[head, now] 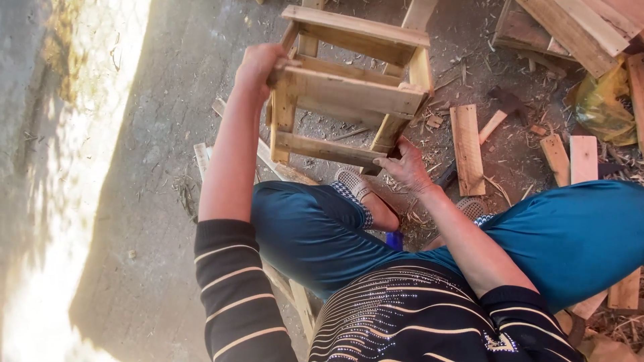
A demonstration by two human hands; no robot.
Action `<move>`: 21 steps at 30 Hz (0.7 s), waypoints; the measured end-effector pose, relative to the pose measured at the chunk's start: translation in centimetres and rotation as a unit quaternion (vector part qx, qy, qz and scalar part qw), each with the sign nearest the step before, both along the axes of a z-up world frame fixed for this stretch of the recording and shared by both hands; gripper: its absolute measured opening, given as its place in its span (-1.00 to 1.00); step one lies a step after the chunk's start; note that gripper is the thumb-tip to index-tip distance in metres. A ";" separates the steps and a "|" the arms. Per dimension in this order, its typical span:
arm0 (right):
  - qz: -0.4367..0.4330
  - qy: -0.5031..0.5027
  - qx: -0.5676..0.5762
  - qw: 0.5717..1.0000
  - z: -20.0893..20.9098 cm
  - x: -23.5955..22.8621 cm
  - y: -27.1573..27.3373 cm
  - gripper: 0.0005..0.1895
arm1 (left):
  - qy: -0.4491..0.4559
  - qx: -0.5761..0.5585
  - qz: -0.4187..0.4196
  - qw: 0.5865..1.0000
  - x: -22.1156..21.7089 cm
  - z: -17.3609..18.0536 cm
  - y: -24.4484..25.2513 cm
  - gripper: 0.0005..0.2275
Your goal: The person sits on the ground assembling a small wooden stool frame from pallet-wood parts. They fit slats and legs into the frame, position nails, and hammer the joints, working around the frame piece by piece.
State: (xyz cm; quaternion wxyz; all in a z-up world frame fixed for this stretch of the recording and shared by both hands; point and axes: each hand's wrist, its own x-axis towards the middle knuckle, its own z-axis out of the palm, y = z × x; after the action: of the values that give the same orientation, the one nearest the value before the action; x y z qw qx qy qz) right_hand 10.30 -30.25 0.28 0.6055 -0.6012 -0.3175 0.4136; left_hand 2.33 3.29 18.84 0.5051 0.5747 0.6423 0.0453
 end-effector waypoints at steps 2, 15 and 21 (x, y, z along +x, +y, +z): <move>-0.005 -0.011 -0.016 1.000 1.2 -0.5 -0.2 -0.49 | -0.030 0.021 -0.012 0.999 0.6 0.1 0.4 -0.91; -0.046 0.055 -0.040 0.997 6.2 -3.0 0.2 -0.65 | -0.066 0.080 -0.008 0.995 4.7 0.1 2.8 -0.68; -0.103 0.177 -0.062 0.977 7.5 -4.3 -0.2 -0.66 | -0.061 0.099 -0.036 0.993 8.3 3.1 2.8 -0.67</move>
State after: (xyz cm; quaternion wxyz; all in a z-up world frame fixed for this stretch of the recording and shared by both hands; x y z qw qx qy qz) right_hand 6.02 -30.48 7.74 0.6533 -0.5839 -0.1153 0.4679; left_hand 10.65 6.06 21.91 0.4856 0.6409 0.5812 0.1249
